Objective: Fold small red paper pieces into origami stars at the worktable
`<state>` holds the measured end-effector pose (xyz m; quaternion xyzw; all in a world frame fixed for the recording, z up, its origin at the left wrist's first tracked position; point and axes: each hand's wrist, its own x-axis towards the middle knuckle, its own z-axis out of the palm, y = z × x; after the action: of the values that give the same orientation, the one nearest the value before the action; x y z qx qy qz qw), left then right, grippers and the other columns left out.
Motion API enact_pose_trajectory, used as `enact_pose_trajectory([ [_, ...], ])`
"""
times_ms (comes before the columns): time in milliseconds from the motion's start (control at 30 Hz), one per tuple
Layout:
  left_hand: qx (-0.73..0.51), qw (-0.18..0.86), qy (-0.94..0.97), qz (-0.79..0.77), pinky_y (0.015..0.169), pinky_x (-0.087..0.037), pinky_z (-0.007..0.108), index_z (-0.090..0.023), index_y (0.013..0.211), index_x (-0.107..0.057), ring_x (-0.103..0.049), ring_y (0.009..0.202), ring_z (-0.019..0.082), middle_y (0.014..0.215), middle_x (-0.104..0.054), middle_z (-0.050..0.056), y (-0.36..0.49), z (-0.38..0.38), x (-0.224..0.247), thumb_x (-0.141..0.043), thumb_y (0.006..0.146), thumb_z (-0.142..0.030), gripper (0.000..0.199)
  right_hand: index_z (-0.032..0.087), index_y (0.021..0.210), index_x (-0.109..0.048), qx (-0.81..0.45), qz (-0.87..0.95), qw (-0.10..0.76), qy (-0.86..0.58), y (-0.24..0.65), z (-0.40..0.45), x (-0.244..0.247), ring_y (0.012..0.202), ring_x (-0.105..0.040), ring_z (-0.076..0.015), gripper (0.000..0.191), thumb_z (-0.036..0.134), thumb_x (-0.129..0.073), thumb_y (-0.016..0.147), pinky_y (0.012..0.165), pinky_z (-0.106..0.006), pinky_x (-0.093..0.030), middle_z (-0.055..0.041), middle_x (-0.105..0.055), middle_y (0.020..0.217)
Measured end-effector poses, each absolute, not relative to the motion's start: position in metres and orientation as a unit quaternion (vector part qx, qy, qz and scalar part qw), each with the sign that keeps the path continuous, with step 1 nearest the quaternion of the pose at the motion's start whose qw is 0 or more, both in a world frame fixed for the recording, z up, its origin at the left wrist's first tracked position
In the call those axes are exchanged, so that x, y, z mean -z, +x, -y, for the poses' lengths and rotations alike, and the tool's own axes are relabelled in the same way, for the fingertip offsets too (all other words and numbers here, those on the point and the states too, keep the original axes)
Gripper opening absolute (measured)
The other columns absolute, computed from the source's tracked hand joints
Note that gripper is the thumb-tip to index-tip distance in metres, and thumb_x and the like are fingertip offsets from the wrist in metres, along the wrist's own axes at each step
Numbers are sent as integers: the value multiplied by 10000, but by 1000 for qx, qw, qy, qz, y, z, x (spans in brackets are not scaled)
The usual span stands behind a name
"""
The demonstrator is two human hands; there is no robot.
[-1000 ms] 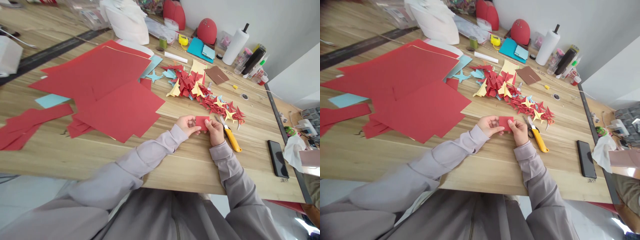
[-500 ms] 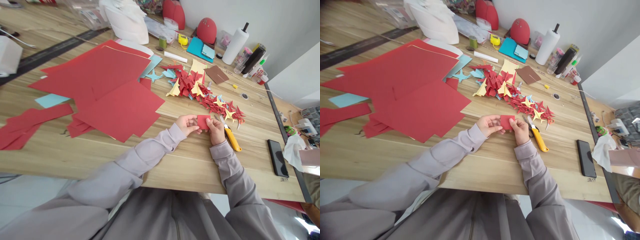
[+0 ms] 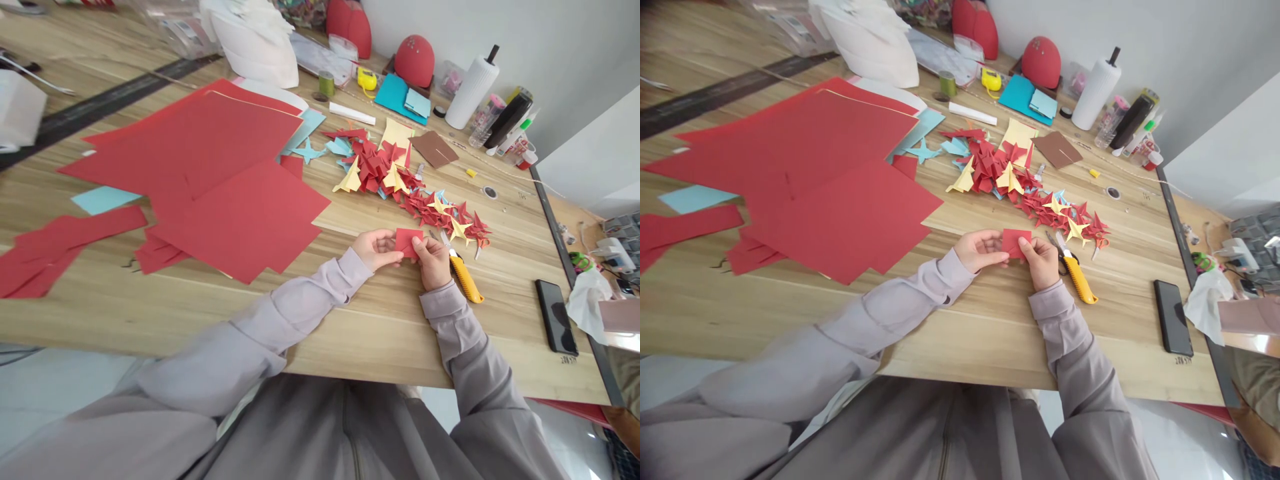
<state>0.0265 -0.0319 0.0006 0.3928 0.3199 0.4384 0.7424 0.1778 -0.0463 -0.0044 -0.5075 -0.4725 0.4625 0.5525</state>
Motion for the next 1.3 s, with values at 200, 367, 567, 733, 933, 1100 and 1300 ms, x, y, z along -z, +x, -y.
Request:
enact_pose_trajectory([
  [200,-434,711,447,-327,579,-532,287,-83,832,-552,-617,503,124,580,-622,-13,26,32,2,-783,503,-164,410,181,502,-483,-469,473,550,-504,178,47,4,390,-385,-63,374,438,-666,703,422,-219,-284,50,-506,419],
  [367,-424,729,442,-306,600,-534,295,-76,848,-566,-630,512,138,573,-632,-5,25,30,3,-786,499,-164,422,183,507,-486,-470,466,544,-515,178,47,5,399,-387,-68,382,464,-655,702,415,-220,-287,49,-493,423],
  [567,-420,739,438,-292,574,-533,304,-68,863,-588,-630,503,158,565,-636,11,24,31,0,-789,473,-157,448,187,509,-508,-497,443,539,-516,180,45,6,433,-409,-87,386,500,-644,688,427,-232,-347,36,-492,463],
  [733,-436,734,422,-306,575,-544,297,-86,895,-581,-649,626,176,691,-668,42,27,34,-2,-798,455,-185,501,188,523,-549,-482,472,526,-518,178,47,6,443,-426,-95,374,507,-636,697,449,-243,-362,34,-505,468],
  [933,-470,700,423,-331,671,-540,323,-83,881,-579,-646,740,188,800,-681,80,29,33,2,-811,426,-190,521,188,557,-602,-457,514,511,-515,178,50,4,460,-404,-94,362,493,-591,751,483,-250,-354,41,-492,470],
  [1100,-461,702,426,-337,577,-530,287,-92,829,-575,-620,608,146,707,-667,42,28,32,2,-788,453,-174,440,185,544,-567,-444,522,505,-524,176,50,3,511,-435,-103,387,525,-592,726,523,-250,-384,35,-491,512],
  [1300,-459,692,433,-351,511,-513,239,-106,861,-571,-599,570,119,693,-655,21,30,35,2,-779,462,-163,453,185,522,-515,-431,533,506,-523,172,52,0,485,-379,-80,361,478,-672,662,506,-235,-364,50,-456,495],
])
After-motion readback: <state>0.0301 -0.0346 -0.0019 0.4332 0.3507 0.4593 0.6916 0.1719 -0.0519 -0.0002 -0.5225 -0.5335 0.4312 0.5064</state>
